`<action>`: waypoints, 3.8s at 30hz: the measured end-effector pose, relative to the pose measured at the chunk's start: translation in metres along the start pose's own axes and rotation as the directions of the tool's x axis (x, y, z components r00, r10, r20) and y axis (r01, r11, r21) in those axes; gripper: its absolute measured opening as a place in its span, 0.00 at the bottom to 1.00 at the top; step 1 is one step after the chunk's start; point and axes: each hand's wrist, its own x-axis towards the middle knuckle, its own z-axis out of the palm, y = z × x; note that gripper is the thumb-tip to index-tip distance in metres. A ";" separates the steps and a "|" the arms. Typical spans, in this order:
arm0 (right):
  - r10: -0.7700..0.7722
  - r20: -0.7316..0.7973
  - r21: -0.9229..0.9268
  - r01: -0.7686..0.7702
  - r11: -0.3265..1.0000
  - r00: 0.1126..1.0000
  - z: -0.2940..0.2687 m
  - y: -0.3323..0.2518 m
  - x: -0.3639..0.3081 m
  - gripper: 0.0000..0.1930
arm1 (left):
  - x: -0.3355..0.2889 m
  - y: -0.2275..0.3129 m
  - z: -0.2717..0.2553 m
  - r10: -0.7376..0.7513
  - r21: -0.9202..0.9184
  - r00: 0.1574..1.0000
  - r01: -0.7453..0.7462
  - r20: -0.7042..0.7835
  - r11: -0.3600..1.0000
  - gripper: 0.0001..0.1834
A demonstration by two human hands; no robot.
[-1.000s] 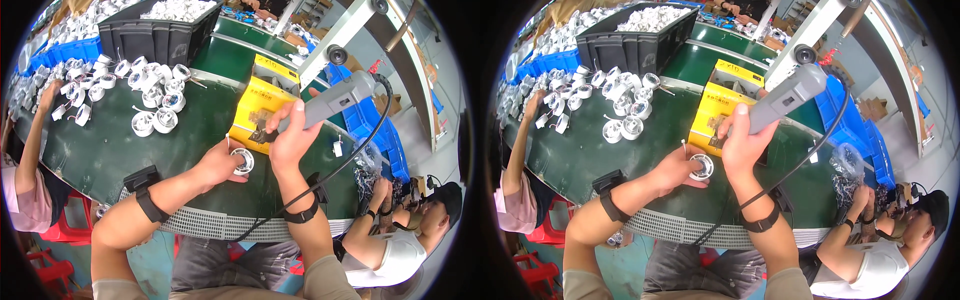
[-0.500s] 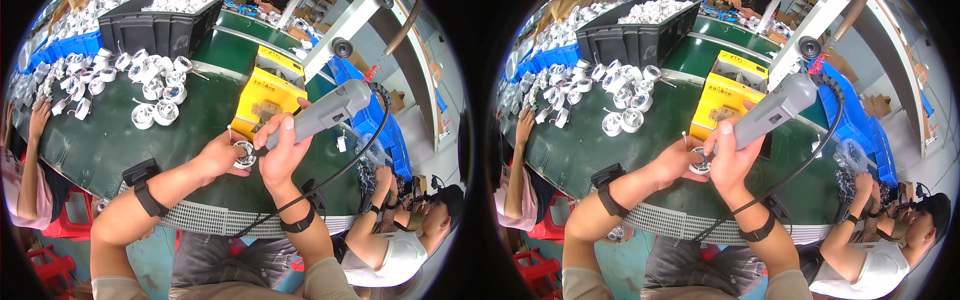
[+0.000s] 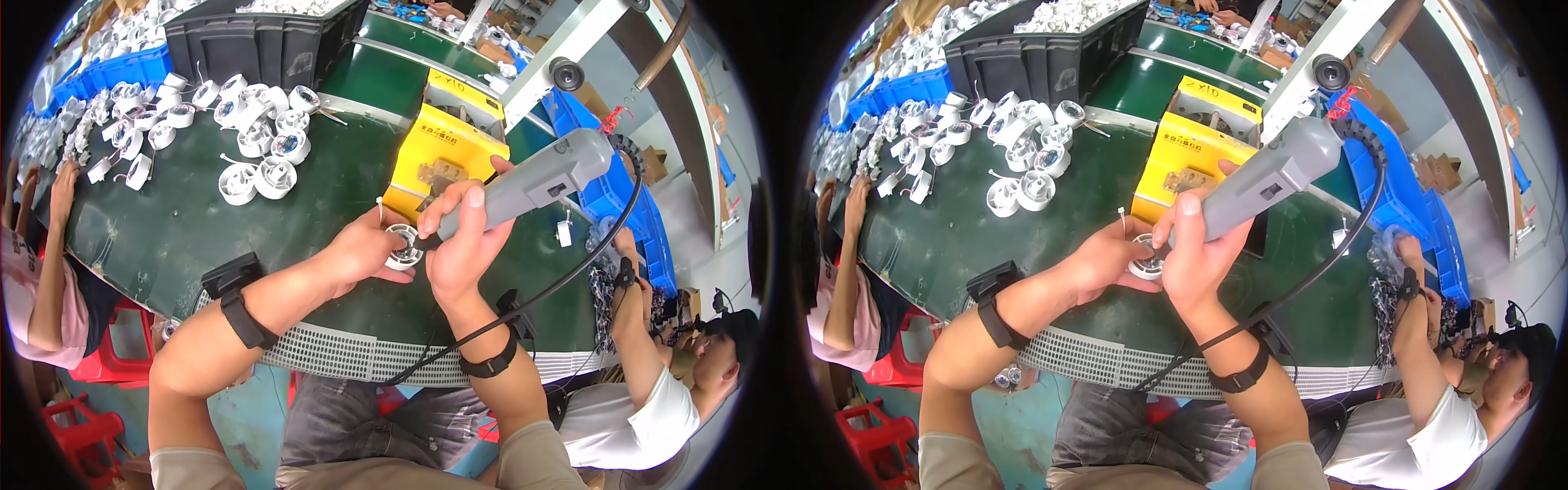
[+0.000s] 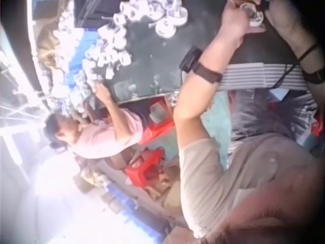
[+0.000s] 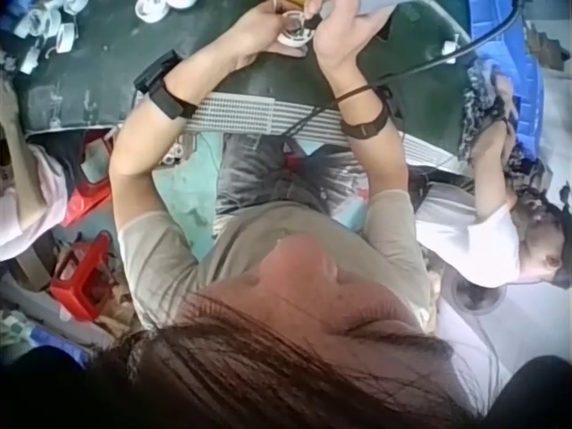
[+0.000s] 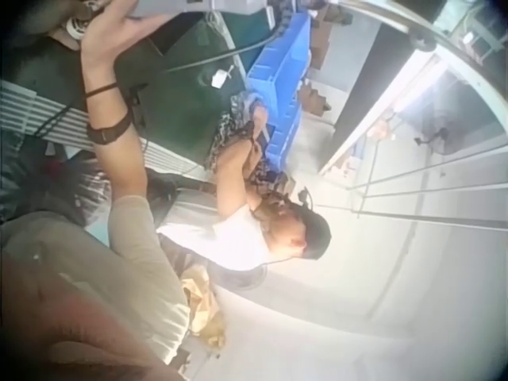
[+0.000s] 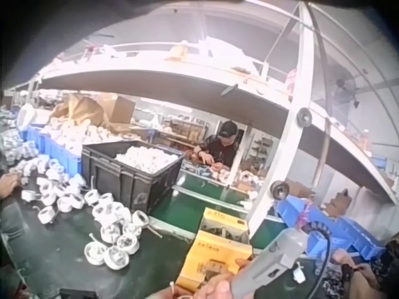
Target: The person assembles a camera housing by threading wires through the base and then using a power screwdriver to secure the internal components. They repeat this process by picking up a new housing, fitting the wires, and driving a screw into the assembly.
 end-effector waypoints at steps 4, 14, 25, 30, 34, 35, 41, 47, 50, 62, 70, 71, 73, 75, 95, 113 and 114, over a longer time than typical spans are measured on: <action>0.002 0.012 0.000 -0.002 1.000 1.000 -0.001 0.000 0.000 0.21 | 0.000 0.000 0.000 0.009 0.010 1.000 -0.009 0.010 1.000 0.13; 0.010 0.049 0.000 -0.010 1.000 0.999 -0.001 0.000 -0.003 0.21 | 0.002 -0.004 -0.002 0.031 0.034 0.998 -0.033 0.053 0.999 0.14; 0.052 0.127 -0.047 -0.046 0.998 0.991 -0.007 -0.001 0.000 0.22 | 0.006 -0.010 0.003 0.123 0.046 0.990 -0.126 0.061 0.991 0.13; 0.025 0.248 0.015 -0.029 0.999 0.968 -0.029 -0.002 0.005 0.30 | -0.007 0.010 -0.022 0.541 0.732 0.841 -0.377 0.013 0.568 0.15; -0.078 -0.028 -0.530 0.051 0.847 0.997 -0.109 -0.018 0.040 0.23 | -0.024 0.047 -0.059 0.914 0.955 0.405 -0.256 -0.035 0.150 0.24; -0.141 -0.155 -0.704 -0.009 0.710 0.978 -0.153 -0.006 0.053 0.20 | -0.018 0.046 -0.070 0.944 0.994 0.326 -0.069 -0.055 0.082 0.30; -0.132 -0.433 -0.880 -0.450 -0.149 0.891 -0.286 0.002 0.048 0.21 | -0.026 0.047 -0.070 0.912 0.978 0.404 0.157 0.066 -0.140 0.25; -0.315 -0.111 -0.992 -0.083 0.099 0.943 -0.233 -0.008 0.043 0.15 | -0.037 0.053 -0.041 0.337 0.853 0.941 -0.150 -0.032 0.500 0.14; -0.441 0.139 -0.915 0.285 0.285 0.887 -0.152 -0.024 0.031 0.13 | -0.041 0.037 -0.043 0.134 0.577 0.924 -0.331 0.357 0.747 0.11; 0.013 0.562 -0.320 0.203 0.925 0.827 -0.085 -0.031 -0.018 0.29 | -0.014 0.008 -0.004 0.139 0.202 0.788 -0.317 0.600 0.927 0.27; 0.171 0.601 -0.359 0.072 0.931 0.781 -0.092 -0.022 -0.014 0.07 | -0.012 0.005 -0.009 -0.067 0.223 0.859 -0.055 0.507 0.973 0.22; 0.283 0.569 -0.344 -0.089 0.935 0.772 -0.094 -0.022 -0.016 0.06 | -0.012 0.004 -0.006 -0.046 0.198 0.888 -0.051 0.458 0.979 0.21; 0.391 0.539 -0.326 -0.243 0.914 0.746 -0.095 -0.023 -0.019 0.06 | -0.013 0.009 -0.009 -0.073 0.208 0.908 -0.016 0.413 0.978 0.21; 0.549 0.533 -0.245 -0.504 0.828 0.644 -0.095 -0.020 -0.022 0.06 | -0.012 0.012 -0.016 -0.097 0.161 0.931 0.042 0.352 0.986 0.19; 0.414 0.344 -0.427 -0.252 0.868 0.843 -0.083 -0.011 -0.035 0.10 | -0.006 -0.003 0.003 0.084 -0.020 0.978 -0.082 0.192 0.996 0.25; -0.085 0.610 -0.637 0.551 0.539 0.788 -0.097 -0.032 -0.011 0.15 | -0.007 -0.019 0.016 0.477 0.160 0.868 -0.495 0.138 0.854 0.23; -0.086 0.612 -0.634 0.553 0.541 0.786 -0.095 -0.032 -0.011 0.15 | -0.008 -0.018 0.014 0.479 0.160 0.868 -0.496 0.135 0.854 0.23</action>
